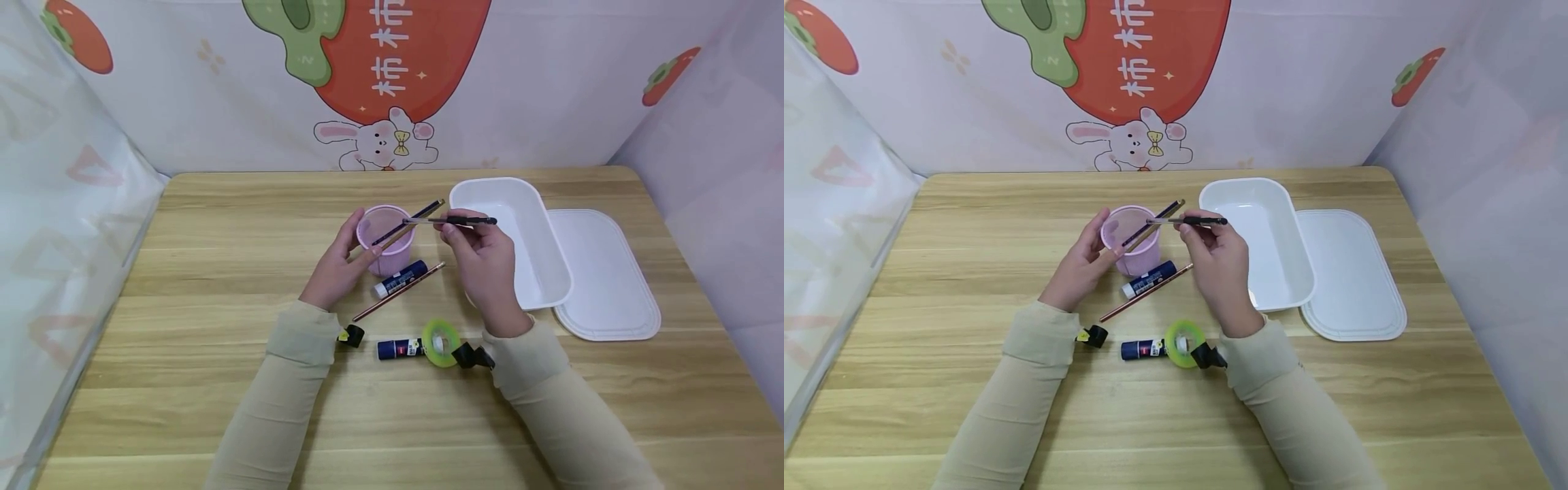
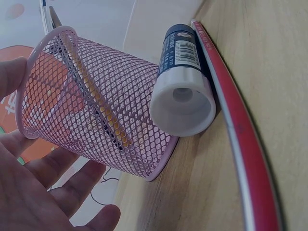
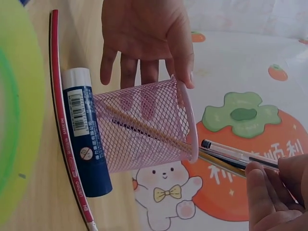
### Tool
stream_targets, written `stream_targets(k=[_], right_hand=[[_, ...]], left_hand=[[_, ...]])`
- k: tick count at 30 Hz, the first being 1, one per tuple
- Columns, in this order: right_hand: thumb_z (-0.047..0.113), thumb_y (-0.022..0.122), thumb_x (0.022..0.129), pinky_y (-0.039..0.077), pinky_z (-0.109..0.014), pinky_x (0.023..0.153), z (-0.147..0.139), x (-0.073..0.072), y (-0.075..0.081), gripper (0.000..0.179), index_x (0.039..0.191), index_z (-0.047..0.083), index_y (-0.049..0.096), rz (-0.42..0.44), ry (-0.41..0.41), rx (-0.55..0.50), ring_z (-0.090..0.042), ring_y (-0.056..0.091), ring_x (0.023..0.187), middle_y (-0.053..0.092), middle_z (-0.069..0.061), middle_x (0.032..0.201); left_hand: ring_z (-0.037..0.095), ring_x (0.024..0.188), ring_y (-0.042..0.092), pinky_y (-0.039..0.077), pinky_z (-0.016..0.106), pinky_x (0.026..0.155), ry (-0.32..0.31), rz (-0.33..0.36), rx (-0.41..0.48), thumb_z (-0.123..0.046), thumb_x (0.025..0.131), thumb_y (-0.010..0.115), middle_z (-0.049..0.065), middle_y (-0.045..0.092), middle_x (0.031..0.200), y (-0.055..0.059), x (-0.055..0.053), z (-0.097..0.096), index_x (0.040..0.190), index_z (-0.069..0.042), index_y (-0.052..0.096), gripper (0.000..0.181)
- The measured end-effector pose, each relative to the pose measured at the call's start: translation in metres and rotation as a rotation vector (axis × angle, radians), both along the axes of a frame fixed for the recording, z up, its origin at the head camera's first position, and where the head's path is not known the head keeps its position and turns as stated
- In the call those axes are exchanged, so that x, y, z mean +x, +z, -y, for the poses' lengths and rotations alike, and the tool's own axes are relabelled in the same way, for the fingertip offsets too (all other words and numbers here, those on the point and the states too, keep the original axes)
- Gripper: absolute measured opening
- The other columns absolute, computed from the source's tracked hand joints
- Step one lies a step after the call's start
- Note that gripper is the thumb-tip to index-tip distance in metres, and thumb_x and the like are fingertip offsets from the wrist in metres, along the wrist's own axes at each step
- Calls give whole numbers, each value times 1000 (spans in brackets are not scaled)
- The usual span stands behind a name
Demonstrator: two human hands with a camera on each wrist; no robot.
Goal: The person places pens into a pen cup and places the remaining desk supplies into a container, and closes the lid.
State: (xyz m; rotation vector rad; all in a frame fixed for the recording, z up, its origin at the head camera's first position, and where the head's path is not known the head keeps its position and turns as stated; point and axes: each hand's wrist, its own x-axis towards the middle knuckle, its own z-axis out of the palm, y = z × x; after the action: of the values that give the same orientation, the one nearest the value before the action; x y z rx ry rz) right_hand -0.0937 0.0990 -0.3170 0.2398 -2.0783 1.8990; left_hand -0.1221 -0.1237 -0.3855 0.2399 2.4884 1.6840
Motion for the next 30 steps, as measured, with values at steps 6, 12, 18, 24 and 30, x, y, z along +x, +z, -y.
stream_targets(k=[6, 12, 18, 24, 30], right_hand=[[-2, 59, 88, 53, -25, 78, 2, -4, 0, 20, 107, -9, 61, 13, -9, 55, -16, 67, 84, 67, -22, 97], [-1, 59, 89, 53, -26, 78, 1, -6, 1, 20, 107, -9, 61, 15, -20, 54, -23, 67, 86, 66, -23, 97], [0, 60, 88, 53, -25, 77, 1, -6, 4, 22, 108, -11, 59, 2, 8, 69, -26, 66, 86, 65, -25, 98], [3, 62, 88, 53, -23, 76, 4, -9, 4, 23, 106, -10, 61, 32, 18, 118, -23, 66, 86, 65, -20, 98], [13, 65, 87, 53, -22, 72, 3, -20, -17, 23, 103, -4, 63, 89, 28, 157, -18, 66, 82, 67, -13, 94]], left_hand=[[17, 129, 39, 26, 52, 106, 12, 27, 3, -41, 89, 60, -5, 35, 146, 1, 1, -1, 146, -43, 17, 71], [18, 129, 39, 26, 53, 106, 13, 20, 0, -41, 89, 60, -5, 35, 146, 2, 1, -3, 147, -39, 17, 72], [16, 130, 38, 25, 52, 107, 24, 29, -2, -41, 88, 60, -8, 33, 147, 2, 1, -2, 145, -44, 17, 71], [17, 129, 38, 26, 53, 106, 25, 24, -5, -41, 89, 60, -7, 34, 147, 3, 1, -2, 148, -35, 18, 73], [22, 129, 39, 28, 53, 106, -9, 0, 31, -33, 91, 60, 0, 37, 145, 0, 0, 1, 149, -33, 17, 72]])
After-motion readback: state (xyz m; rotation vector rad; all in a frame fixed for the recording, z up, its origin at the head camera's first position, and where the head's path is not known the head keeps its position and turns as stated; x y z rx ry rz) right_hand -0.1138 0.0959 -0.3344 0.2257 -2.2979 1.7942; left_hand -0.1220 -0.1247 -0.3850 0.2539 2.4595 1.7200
